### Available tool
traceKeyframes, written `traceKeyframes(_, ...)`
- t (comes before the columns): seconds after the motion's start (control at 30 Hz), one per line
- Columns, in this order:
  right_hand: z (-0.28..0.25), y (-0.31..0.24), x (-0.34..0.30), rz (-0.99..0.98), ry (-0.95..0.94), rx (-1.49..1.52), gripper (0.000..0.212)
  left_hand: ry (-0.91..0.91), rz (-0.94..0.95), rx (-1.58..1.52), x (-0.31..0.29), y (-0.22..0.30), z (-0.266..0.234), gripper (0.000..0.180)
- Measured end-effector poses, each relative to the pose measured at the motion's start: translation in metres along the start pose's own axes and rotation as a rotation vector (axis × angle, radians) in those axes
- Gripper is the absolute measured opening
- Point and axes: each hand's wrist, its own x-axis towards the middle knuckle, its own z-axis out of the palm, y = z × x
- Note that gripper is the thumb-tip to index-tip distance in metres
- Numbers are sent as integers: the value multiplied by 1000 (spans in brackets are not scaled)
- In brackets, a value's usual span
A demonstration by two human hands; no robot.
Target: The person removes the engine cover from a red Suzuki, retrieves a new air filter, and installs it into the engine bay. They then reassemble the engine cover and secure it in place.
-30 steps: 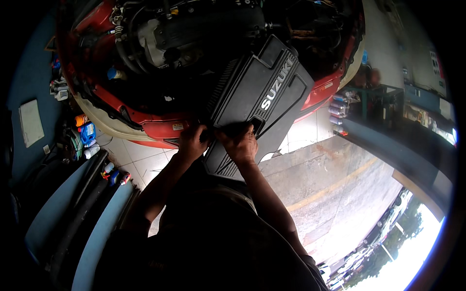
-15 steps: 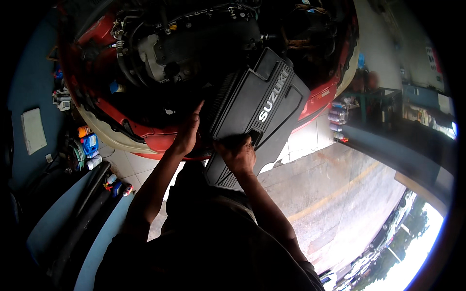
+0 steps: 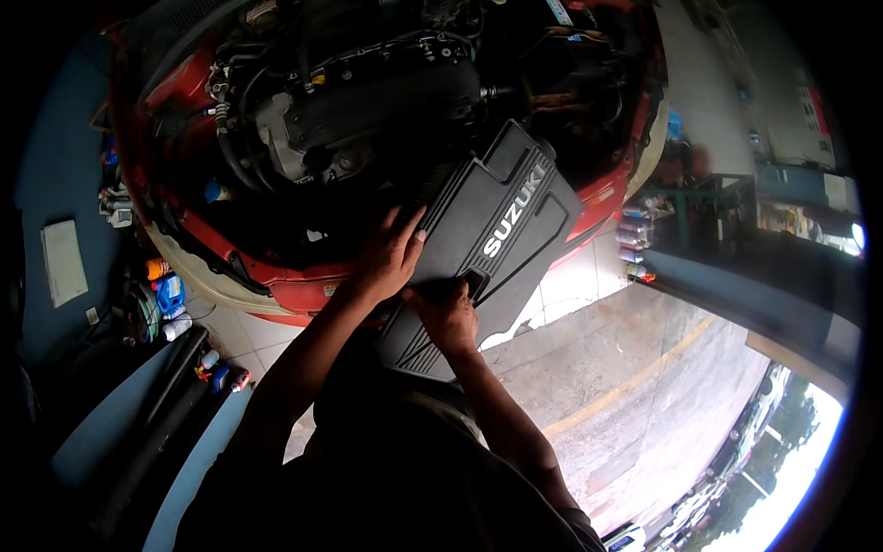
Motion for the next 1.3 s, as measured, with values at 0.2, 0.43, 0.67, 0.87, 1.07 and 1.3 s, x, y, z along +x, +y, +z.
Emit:
traceKeyframes(0.2,-42,10,13,-140,-202,277,36,-11,-56,167,-1,27,-1,51)
traceKeyframes(0.43,-126,69,86,-286,375,179,24,101,-164,147,-15,42,-9,56)
traceKeyframes(0.67,-198,21,191,-318,342,231,36,227,-888,-290,-141,50,-29,51)
traceKeyframes(0.87,-186,39,303,-364,62,53,63,-124,-978,-522,-194,48,-5,57)
traceKeyframes(1.07,-174,8,293,-258,-152,239,56,-64,-1059,-690,-208,41,22,68)
traceKeyframes(1.3,-169,23,311,-269,-66,407,56,58,-1060,-590,-179,64,-5,68)
